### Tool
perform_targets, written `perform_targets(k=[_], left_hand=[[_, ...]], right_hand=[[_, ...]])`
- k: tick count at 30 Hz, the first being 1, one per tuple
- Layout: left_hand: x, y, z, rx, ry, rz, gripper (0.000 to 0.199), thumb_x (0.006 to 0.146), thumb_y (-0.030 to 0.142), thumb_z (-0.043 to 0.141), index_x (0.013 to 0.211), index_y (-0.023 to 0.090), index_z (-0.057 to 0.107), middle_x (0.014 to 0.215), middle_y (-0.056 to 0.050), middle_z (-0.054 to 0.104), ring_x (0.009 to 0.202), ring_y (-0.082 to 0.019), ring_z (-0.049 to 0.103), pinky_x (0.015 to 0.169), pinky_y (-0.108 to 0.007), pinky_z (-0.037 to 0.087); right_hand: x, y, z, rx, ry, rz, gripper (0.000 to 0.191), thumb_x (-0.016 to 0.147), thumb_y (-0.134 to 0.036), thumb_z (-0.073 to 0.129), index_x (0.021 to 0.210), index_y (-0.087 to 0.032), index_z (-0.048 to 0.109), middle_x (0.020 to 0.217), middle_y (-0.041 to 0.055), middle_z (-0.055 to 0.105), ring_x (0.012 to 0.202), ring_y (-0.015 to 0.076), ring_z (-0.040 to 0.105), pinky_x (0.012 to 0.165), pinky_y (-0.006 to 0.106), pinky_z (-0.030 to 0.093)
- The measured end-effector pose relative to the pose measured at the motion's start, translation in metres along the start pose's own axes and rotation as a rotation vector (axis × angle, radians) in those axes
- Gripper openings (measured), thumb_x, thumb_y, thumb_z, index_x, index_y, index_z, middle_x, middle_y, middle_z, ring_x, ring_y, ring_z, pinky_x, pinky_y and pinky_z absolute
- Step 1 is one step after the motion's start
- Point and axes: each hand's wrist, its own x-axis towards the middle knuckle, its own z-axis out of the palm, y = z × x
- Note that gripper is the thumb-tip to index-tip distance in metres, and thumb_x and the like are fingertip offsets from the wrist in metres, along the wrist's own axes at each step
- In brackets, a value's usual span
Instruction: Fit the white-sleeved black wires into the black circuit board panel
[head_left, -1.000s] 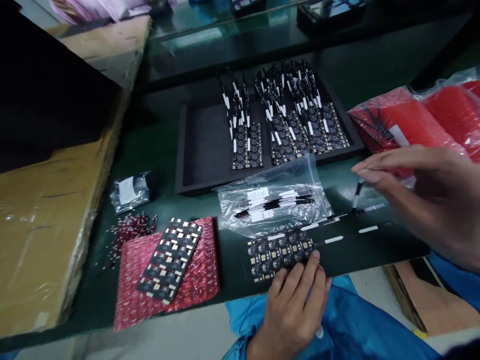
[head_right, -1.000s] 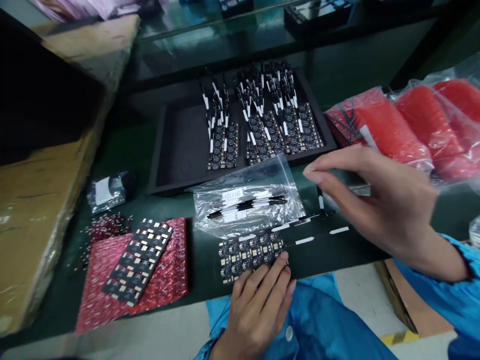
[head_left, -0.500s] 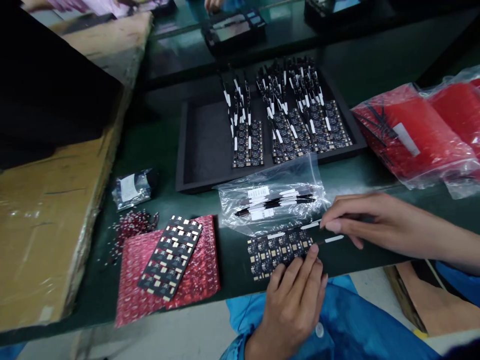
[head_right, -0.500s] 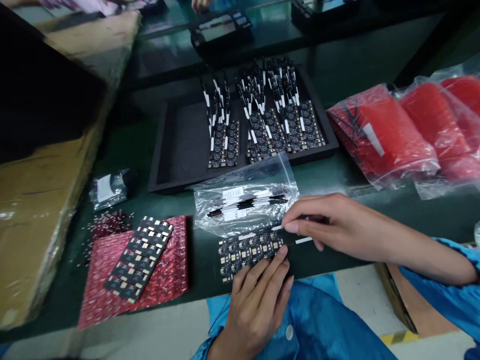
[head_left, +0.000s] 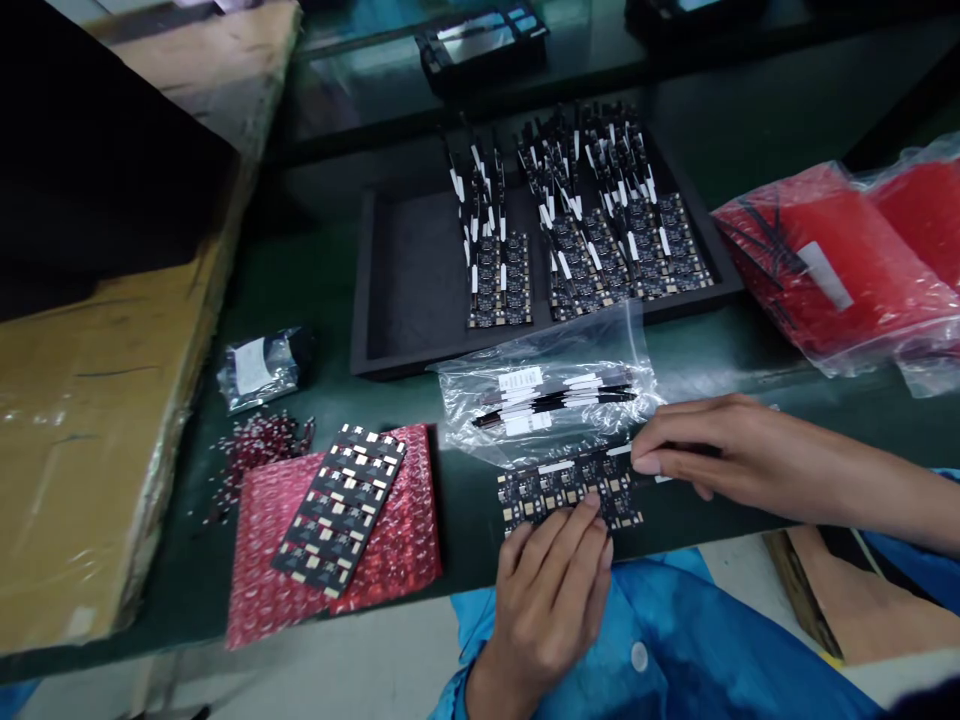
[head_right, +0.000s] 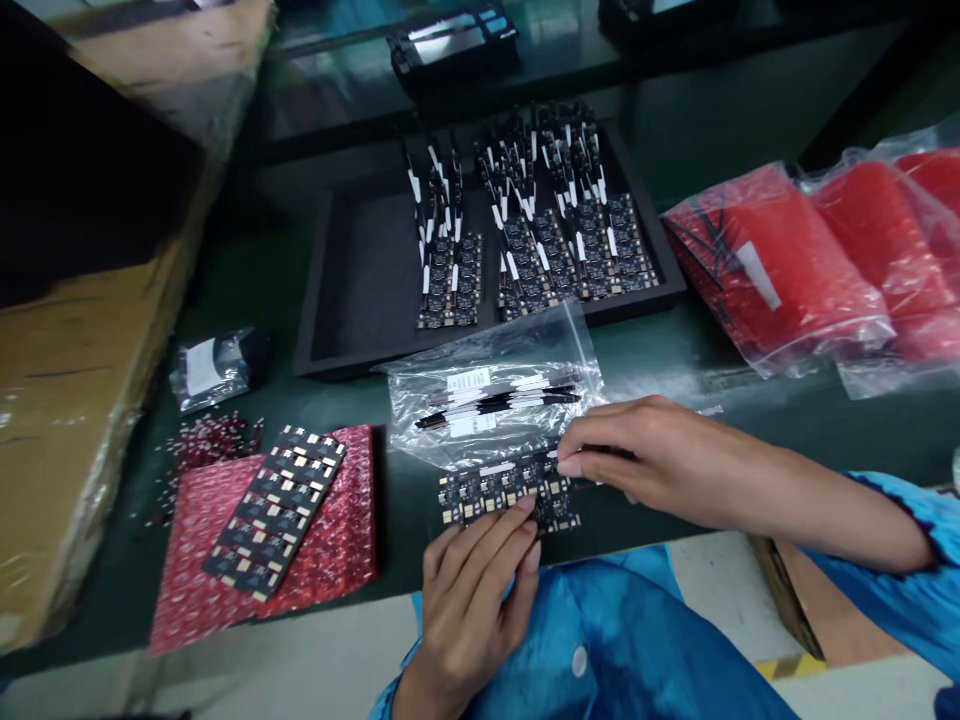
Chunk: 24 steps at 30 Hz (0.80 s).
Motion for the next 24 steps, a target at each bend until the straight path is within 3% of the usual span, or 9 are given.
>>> perform_targets(k=[3, 7, 15, 24], left_hand=[[-0.002, 0.001, 0.0, -0.009, 0.018, 0.025, 0.015, 0.09, 0.033, 0.064, 0.103, 0.026, 0.068, 0.113, 0.008, 0.075, 0.095, -0.009, 0.07, 0.09, -0.028, 0.045], [-0.004, 0.001, -0.002, -0.026, 0.008, 0.046, 0.015, 0.089, 0.038, 0.066, 0.098, 0.027, 0.069, 0.107, 0.011, 0.076, 0.09, -0.007, 0.07, 0.089, -0.027, 0.045], [-0.001, 0.003, -0.003, 0.029, -0.04, 0.063, 0.014, 0.09, 0.041, 0.066, 0.101, 0.033, 0.069, 0.117, 0.013, 0.072, 0.091, -0.011, 0.072, 0.08, -0.029, 0.052], [0.003, 0.005, -0.001, 0.032, -0.052, 0.109, 0.018, 0.089, 0.041, 0.066, 0.101, 0.029, 0.07, 0.128, 0.012, 0.066, 0.096, -0.008, 0.068, 0.083, -0.028, 0.049]], right_hand=[[0.003, -0.003, 0.011, -0.096, -0.038, 0.016, 0.032, 0.122, -0.043, 0.059, 0.107, -0.026, 0.082, 0.1, 0.003, 0.089, 0.086, 0.025, 0.082, 0.073, 0.033, 0.051], [0.004, -0.001, 0.027, -0.22, -0.119, 0.131, 0.028, 0.119, -0.032, 0.056, 0.101, -0.027, 0.077, 0.092, 0.0045, 0.089, 0.079, 0.0264, 0.081, 0.069, 0.034, 0.044], [0.011, 0.002, 0.039, -0.3, -0.165, 0.211, 0.031, 0.121, -0.033, 0.05, 0.1, -0.027, 0.073, 0.093, 0.0061, 0.091, 0.084, 0.0286, 0.087, 0.071, 0.034, 0.041], [0.013, 0.001, 0.043, -0.361, -0.131, 0.23, 0.029, 0.117, -0.031, 0.054, 0.089, -0.029, 0.062, 0.083, 0.0043, 0.088, 0.074, 0.0278, 0.083, 0.064, 0.033, 0.033]])
